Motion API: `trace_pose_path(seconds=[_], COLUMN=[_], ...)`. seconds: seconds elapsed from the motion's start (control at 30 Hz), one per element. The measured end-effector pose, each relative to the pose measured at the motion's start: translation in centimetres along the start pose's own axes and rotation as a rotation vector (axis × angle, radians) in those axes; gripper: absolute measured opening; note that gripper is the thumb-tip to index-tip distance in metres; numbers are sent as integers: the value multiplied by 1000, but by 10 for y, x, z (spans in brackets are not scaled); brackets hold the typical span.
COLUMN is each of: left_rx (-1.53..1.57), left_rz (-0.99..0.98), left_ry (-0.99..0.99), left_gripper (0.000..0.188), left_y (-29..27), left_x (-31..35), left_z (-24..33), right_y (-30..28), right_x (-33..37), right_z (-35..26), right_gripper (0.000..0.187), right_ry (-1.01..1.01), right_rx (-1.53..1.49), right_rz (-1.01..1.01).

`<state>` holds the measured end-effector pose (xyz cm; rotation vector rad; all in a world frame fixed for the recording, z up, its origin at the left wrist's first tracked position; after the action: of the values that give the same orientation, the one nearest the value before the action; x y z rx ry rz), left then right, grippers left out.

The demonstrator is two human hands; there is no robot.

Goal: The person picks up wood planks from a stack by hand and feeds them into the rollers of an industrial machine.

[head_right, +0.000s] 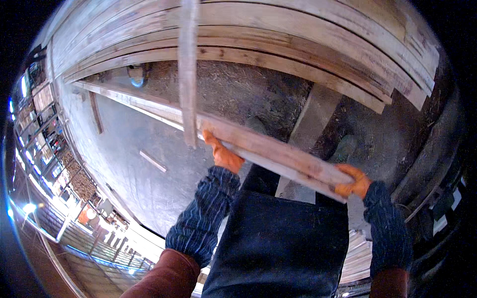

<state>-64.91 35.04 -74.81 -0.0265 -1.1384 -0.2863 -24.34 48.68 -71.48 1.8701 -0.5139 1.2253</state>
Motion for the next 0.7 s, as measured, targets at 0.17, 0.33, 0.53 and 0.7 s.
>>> trace_pose_path(seconds=[0.17, 0.33, 0.53, 0.7], left_rx=[150, 250, 270, 409], left_rz=[-76, -148, -116, -107], left_ry=[40, 50, 73, 23], left_gripper=[101, 100, 102, 80], left_y=[-34, -41, 4, 2], left_x=[33, 46, 82, 58], left_z=[19, 19, 44, 30], right_y=[52, 91, 96, 128], right_x=[34, 27, 31, 56], right_z=[-7, -28, -61, -114], right_gripper=[89, 84, 75, 77], right_ry=[243, 171, 45, -66], right_rx=[466, 236, 531, 812], right_rz=[-153, -112, 12, 188])
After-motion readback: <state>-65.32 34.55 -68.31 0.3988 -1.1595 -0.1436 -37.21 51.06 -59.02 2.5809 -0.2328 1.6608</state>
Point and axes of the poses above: each hand's wrist, its own x-axis away from the middle knuckle, its own y-axis out of the palm, z = x × y, the point moved 7 cm from there along -x, towards the middle knuckle, and after that the axes turned 3 degrees about -x, right-handed, at the moved point
